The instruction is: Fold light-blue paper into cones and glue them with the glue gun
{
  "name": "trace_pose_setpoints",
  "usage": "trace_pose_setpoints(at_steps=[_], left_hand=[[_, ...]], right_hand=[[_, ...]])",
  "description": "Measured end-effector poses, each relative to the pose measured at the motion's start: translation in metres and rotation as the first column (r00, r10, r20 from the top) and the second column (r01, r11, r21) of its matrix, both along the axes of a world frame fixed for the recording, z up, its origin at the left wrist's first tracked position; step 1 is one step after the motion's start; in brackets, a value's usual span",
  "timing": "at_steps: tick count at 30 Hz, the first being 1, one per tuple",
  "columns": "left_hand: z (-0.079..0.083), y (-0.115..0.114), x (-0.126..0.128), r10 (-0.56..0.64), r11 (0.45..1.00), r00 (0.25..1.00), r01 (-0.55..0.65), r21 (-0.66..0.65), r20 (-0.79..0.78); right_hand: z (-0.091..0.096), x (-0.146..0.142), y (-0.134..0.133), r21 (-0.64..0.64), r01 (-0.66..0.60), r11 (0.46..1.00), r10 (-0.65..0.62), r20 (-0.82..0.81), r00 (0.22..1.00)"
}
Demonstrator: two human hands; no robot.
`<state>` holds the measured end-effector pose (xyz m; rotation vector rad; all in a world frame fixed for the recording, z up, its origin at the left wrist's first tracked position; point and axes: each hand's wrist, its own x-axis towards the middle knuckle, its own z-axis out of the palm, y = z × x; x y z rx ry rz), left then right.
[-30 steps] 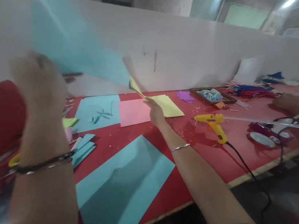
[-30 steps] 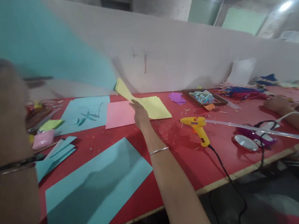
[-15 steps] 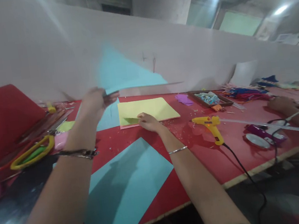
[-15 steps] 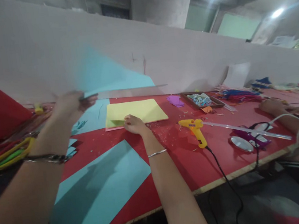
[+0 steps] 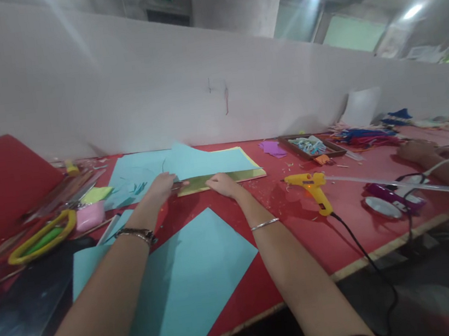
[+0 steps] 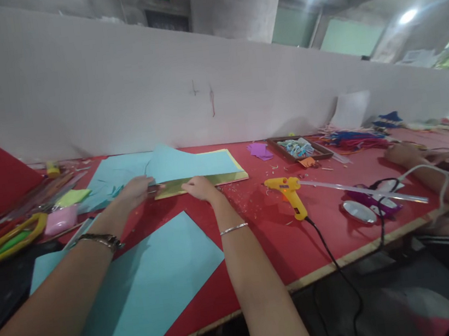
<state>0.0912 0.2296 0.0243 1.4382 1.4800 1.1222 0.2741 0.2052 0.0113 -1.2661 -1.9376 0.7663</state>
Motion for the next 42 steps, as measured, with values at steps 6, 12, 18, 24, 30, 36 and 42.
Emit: trace_pose_setpoints(at_steps=[6, 12, 18, 24, 30, 36, 42], left_hand=[[-0.003, 0.0, -0.01, -0.017, 0.996, 0.935, -0.015, -0.087, -0.355], [-0.004, -0.007, -0.009, 0.096, 0.994, 0.803, -0.049, 0.096, -0.589], [-0.005, -0.012, -0.009, 0.127, 0.99, 0.758, -0.062, 0.124, -0.64], [-0.006, -0.012, -0.008, 0.137, 0.99, 0.775, -0.096, 0.099, -0.617], [-0.007, -0.01, -0.008, 0.212, 0.977, 0.841, -0.181, 0.112, -0.498], [-0.01, -0.007, -0.012, 0.249, 0.966, 0.907, -0.209, 0.151, -0.34], [-0.016, 0.0, -0.013, 0.234, 0.963, 0.965, -0.214, 0.165, -0.114]], right_hand=[[0.009, 0.002, 0.003, 0.026, 0.016, 1.0, -0.012, -0.136, 0.991], [0.007, 0.009, 0.004, 0.132, 0.244, 0.961, -0.217, -0.19, 0.958], [0.001, -0.001, -0.004, 0.404, 0.14, 0.904, -0.219, 0.154, 0.964], [-0.006, -0.023, 0.001, 0.293, 0.006, 0.956, -0.175, 0.555, 0.813], [-0.003, -0.021, -0.001, 0.304, -0.03, 0.952, -0.165, 0.594, 0.787], [-0.001, -0.022, -0.001, 0.309, 0.013, 0.951, -0.207, 0.605, 0.769], [-0.004, -0.018, 0.001, 0.31, 0.002, 0.951, -0.194, 0.593, 0.781]])
